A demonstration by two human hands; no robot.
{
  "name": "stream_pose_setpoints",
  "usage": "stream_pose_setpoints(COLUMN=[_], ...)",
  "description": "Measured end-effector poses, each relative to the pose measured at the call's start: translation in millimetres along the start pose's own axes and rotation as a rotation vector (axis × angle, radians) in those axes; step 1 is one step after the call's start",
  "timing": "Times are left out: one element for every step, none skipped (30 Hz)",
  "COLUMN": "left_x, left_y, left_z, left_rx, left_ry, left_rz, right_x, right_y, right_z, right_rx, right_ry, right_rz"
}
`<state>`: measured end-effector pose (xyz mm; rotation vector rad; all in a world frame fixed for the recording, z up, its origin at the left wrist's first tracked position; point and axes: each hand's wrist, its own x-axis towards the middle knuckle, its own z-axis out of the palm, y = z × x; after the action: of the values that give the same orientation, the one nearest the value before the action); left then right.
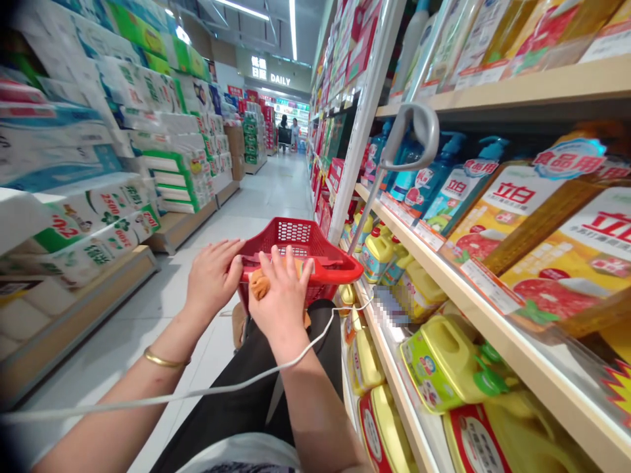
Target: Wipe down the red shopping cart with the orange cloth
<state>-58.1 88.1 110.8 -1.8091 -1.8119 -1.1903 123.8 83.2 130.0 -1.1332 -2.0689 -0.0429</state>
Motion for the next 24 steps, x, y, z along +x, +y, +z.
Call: stream_pose_setpoints(left_x=[-0.4,-0.7,-0.7,-0.6,-0.4,-0.1,0.3,0.5,0.7,0.7,0.4,0.0,-0.6,-1.2,-1.9,-2.6,-3.1,-3.4,-3.6,-3.7,-3.6,-3.3,-3.1,-2.8], left_y=[-1.1,-1.8,-2.2,-2.0,-1.4,-0.4,0.8,2.1,3.3,4.4,5.2,5.6,5.8,5.7,5.5,5.2,4.9,4.6,4.3,4.2,4.1,4.0,4.0,3.9], left_z=[-0.4,-0.5,-0.3,0.2,0.9,1.5,2.0,2.2,2.0,1.4,0.4,-0.9,-2.4,-3.9,-5.3,-6.4,-7.2,-7.6,-7.6,-7.2,-6.4,-5.4,-4.1,-2.8], left_rx=[0.004,0.006,0.004,0.0,-0.006,-0.011,-0.016,-0.019,-0.017,-0.01,0.003,0.019,0.037,0.054,0.069,0.079,0.085,0.087,0.086,0.08,0.069,0.057,0.044,0.034], left_ry=[-0.003,-0.003,0.001,0.004,0.007,0.011,0.014,0.017,0.021,0.023,0.027,0.028,0.027,0.025,0.02,0.015,0.009,0.005,0.002,0.001,0.001,0.002,0.005,0.011], left_rz=[0.009,0.016,0.019,0.017,0.013,0.004,-0.006,-0.015,-0.021,-0.021,-0.016,-0.007,0.005,0.015,0.024,0.03,0.033,0.035,0.034,0.031,0.027,0.023,0.019,0.013], right_x=[0.2,-0.4,-1.7,-3.6,-5.8,-7.7,-9.0,-9.4,-9.0,-7.9,-6.3,-4.5,-2.8,-1.1,0.3,1.3,1.7,1.5,0.5,-1.1,-3.0,-4.7,-6.0,-6.5], right_y=[1.1,8.4,20.7,36.3,52.9,67.9,79.3,85.4,85.4,79.1,67.6,52.5,35.8,20.1,7.5,0.1,-1.0,4.4,15.7,31.2,48.6,65.4,79.0,87.4], right_z=[-0.4,-3.0,-7.5,-13.2,-19.5,-25.4,-30.1,-32.6,-32.6,-29.9,-25.1,-18.9,-12.4,-6.7,-2.5,-0.4,-0.6,-2.8,-7.0,-12.5,-18.9,-25.4,-31.1,-35.2], right_rx=[0.002,-0.007,-0.026,-0.053,-0.086,-0.12,-0.152,-0.176,-0.186,-0.179,-0.156,-0.123,-0.086,-0.05,-0.022,-0.004,0.002,-0.003,-0.017,-0.042,-0.075,-0.112,-0.15,-0.177], right_ry=[0.0,0.016,0.043,0.079,0.118,0.154,0.185,0.205,0.21,0.195,0.162,0.12,0.073,0.031,0.001,-0.014,-0.015,-0.001,0.027,0.064,0.108,0.149,0.181,0.204], right_rz=[-0.002,0.029,0.088,0.168,0.257,0.34,0.406,0.444,0.449,0.42,0.36,0.28,0.194,0.113,0.051,0.014,0.008,0.032,0.085,0.16,0.249,0.34,0.419,0.472])
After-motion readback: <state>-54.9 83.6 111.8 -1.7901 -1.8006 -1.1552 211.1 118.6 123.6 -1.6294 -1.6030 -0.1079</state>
